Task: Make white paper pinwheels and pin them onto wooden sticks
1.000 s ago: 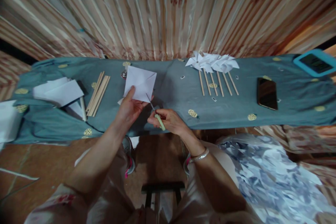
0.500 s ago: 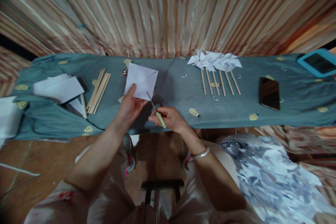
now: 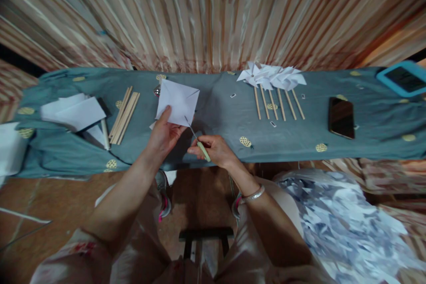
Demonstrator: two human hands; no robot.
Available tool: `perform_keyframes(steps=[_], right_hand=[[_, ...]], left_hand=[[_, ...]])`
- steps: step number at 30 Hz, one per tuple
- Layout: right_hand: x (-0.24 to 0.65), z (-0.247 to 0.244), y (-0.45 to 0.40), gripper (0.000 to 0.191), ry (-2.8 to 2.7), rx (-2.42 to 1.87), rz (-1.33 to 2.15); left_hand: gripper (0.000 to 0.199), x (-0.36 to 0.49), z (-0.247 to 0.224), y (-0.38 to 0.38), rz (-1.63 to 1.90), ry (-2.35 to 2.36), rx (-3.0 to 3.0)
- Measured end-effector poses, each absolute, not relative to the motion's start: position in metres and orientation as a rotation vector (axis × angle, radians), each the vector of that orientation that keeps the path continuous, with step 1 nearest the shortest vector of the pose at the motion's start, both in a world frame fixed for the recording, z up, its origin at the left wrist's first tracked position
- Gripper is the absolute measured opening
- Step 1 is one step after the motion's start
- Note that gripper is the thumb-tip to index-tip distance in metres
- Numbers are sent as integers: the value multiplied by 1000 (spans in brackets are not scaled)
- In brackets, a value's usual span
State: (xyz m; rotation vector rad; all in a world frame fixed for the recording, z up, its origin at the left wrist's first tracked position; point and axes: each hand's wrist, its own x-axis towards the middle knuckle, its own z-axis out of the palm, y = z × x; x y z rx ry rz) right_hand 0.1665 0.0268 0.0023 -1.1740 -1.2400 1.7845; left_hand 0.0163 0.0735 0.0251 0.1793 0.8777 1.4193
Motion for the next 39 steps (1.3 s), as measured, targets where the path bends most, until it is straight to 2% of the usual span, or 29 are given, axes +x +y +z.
perform_keyframes(steps=[24,30,39], right_hand=[[167,-1,30,36,-1270,-1167,1729],[168,-1,32,38,-1311,-1194,1706],[167,-7,34,42,-1297,-1209,1717]], left_hand=[[15,21,24,69,1385,882,184],[4,23,16,68,1350,901,231],[8,22,15,68,1352,893,250]])
